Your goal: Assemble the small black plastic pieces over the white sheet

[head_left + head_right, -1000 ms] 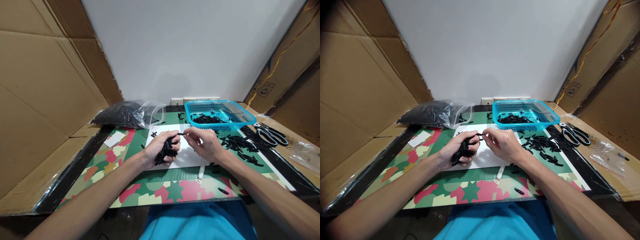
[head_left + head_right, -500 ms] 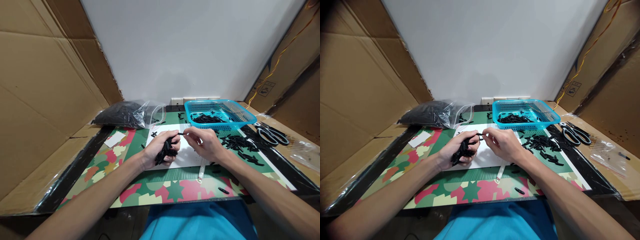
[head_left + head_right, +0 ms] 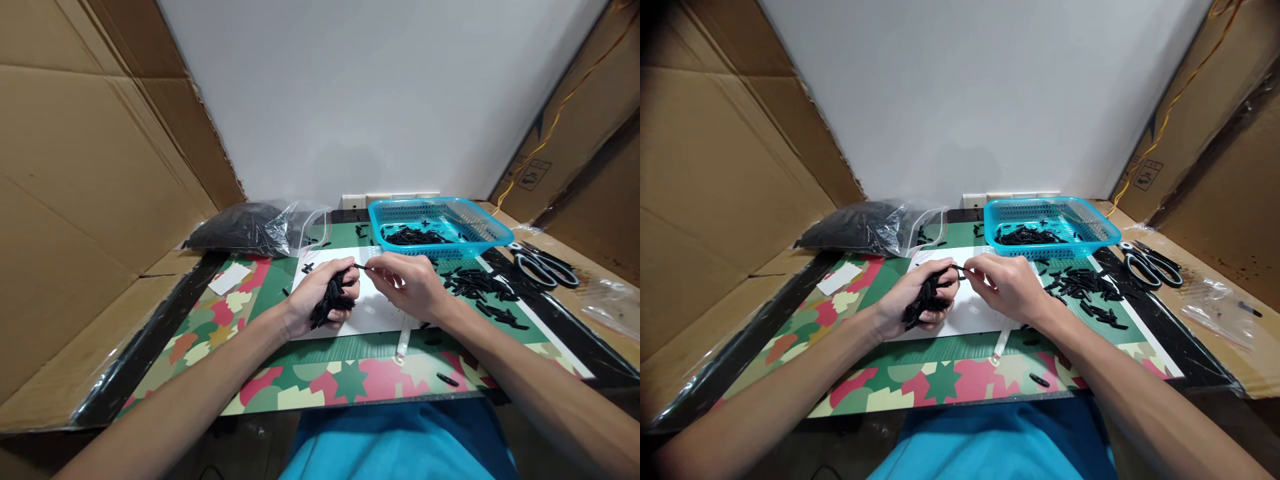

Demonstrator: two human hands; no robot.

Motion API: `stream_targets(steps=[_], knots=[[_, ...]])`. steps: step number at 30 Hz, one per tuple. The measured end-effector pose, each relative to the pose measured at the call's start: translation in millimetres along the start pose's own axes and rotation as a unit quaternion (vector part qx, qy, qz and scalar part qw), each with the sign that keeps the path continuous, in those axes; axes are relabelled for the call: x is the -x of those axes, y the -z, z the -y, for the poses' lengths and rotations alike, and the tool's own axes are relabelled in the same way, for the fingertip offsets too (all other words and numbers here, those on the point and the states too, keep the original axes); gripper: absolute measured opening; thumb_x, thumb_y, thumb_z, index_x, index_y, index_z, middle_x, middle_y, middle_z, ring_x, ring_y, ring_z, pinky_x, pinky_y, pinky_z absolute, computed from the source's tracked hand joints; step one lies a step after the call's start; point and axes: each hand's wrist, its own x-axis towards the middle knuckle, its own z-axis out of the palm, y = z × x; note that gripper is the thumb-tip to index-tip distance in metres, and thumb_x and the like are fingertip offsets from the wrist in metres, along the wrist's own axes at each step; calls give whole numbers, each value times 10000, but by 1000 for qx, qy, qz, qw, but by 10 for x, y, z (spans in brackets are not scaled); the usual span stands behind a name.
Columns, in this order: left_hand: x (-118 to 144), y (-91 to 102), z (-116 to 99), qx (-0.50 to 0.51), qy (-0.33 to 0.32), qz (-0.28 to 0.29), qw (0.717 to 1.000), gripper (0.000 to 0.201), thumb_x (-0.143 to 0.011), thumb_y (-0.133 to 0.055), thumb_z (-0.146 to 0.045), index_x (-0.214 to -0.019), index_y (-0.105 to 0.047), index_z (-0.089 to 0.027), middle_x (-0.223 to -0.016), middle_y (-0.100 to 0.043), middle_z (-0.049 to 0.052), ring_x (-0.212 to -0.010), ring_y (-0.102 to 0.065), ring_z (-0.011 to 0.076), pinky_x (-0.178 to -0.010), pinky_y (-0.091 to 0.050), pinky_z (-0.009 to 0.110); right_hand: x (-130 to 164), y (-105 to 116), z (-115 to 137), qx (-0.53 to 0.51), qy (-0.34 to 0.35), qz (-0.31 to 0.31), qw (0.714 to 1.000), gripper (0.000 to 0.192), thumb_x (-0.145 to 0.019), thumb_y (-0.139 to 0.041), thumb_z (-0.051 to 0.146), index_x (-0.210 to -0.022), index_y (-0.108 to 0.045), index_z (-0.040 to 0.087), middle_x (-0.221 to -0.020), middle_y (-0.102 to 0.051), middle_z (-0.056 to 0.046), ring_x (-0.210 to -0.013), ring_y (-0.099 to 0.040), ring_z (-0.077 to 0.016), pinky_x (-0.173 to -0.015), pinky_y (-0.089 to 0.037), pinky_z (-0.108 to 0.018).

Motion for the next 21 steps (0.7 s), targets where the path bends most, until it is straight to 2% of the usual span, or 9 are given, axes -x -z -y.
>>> stream_targets(steps=[8,21], knots=[[-4,6,9,-8,-4,-5,1000,446,-927,-603,-567,-760,-371,-226,-631,-367,-84,-345,-360,62,-320,-246,174,-21,27,24,-35,-24,0,999,108,-1011,-575,162,-978,-672,195,-772,-703,-2,-573,-560,-98,-569,-414,-223],[-1,6,3,2,2,0,1000,431,-935,-598,-553,-767,-378,-223,-632,-371,-85,-349,-348,53,-320,-239,163,-21,36,33,-16,-32,20,999,177,-1043,-543,217,-944,-687,189,-714,-681,-1,-547,-516,-100,-558,-387,-232]])
